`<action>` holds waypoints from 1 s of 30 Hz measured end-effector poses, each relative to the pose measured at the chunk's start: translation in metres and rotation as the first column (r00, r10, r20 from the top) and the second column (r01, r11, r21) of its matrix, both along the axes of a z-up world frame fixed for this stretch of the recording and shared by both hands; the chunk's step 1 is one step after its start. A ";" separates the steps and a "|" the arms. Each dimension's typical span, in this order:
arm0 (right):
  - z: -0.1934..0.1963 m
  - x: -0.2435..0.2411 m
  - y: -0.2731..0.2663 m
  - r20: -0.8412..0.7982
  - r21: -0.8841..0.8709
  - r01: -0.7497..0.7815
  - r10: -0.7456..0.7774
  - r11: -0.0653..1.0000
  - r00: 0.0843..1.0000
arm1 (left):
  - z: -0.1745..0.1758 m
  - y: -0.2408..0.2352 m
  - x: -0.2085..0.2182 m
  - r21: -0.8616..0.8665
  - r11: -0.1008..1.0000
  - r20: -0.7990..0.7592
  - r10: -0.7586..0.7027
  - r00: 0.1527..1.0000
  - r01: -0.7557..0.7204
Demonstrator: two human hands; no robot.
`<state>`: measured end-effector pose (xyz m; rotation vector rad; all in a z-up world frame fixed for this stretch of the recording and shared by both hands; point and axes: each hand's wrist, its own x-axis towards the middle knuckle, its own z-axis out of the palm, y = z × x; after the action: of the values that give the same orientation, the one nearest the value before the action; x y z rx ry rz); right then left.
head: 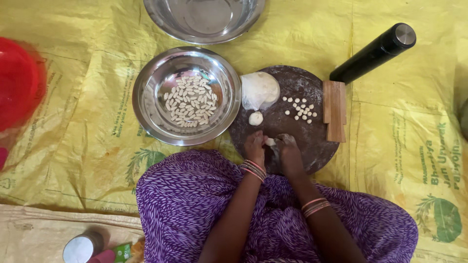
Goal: The person sits on the floor and rolls small pieces of dough into balls, then uses a wooden ridged tool to press patterns into them. The shaped pieces are placed into a metal bowl. The person repeats this process throughout the clip.
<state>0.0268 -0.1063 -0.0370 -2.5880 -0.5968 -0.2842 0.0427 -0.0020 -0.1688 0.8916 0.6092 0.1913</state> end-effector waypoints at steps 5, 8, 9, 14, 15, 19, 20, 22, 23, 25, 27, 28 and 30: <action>0.019 -0.001 0.004 0.034 0.096 -0.027 0.023 0.995 0.999 | 0.002 -0.009 -0.019 -0.143 0.928 -0.295 -0.371 0.881 0.343; 0.032 -0.010 0.003 0.006 0.234 0.014 -0.015 0.972 1.000 | 0.017 -0.006 -0.026 -0.058 0.919 -0.200 -0.393 0.898 0.390; 0.037 -0.015 0.000 0.016 0.246 0.005 -0.009 0.969 1.000 | 0.024 -0.007 -0.028 -0.033 0.923 -0.146 -0.384 0.912 0.384; 0.056 -0.023 -0.005 -0.128 0.391 0.204 -0.166 0.898 0.978 | 0.065 0.004 -0.030 -0.091 0.904 -0.020 -0.420 0.907 0.417; 0.058 -0.025 -0.005 -0.083 0.421 0.177 -0.157 0.890 0.984 | 0.071 0.007 -0.032 -0.098 0.888 -0.014 -0.453 0.892 0.449; 0.063 -0.032 -0.009 -0.006 0.461 0.129 -0.142 0.878 0.990 | 0.084 0.008 -0.034 -0.210 0.850 -0.026 -0.499 0.866 0.483; 0.064 -0.033 -0.009 0.006 0.443 0.139 -0.158 0.886 0.987 | 0.084 0.007 -0.034 -0.219 0.849 -0.010 -0.495 0.869 0.481; 0.068 -0.034 -0.007 0.029 0.407 0.158 -0.185 0.900 0.982 | 0.081 0.006 -0.032 -0.190 0.853 0.043 -0.487 0.872 0.486; 0.070 -0.037 -0.006 0.049 0.374 0.156 -0.188 0.914 0.981 | 0.078 0.005 -0.032 -0.151 0.857 0.078 -0.486 0.871 0.492; 0.076 -0.040 -0.006 0.086 0.305 0.157 -0.191 0.939 0.978 | 0.070 0.002 -0.032 -0.077 0.860 0.118 -0.495 0.861 0.505; 0.081 -0.043 -0.007 0.119 0.271 0.145 -0.182 0.952 0.976 | 0.062 -0.001 -0.031 -0.004 0.853 0.128 -0.517 0.847 0.521; 0.084 -0.045 -0.008 0.136 0.254 0.139 -0.177 0.957 0.975 | 0.059 -0.004 -0.031 0.040 0.857 0.128 -0.514 0.848 0.513; 0.085 -0.048 -0.008 0.154 0.232 0.104 -0.142 0.967 0.978 | 0.052 -0.009 -0.032 0.135 0.860 0.130 -0.508 0.852 0.492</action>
<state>-0.0210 -0.1142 0.0481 -2.4017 -0.4344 -0.5841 0.0110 -0.0112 -0.1172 1.0891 0.2001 -0.1828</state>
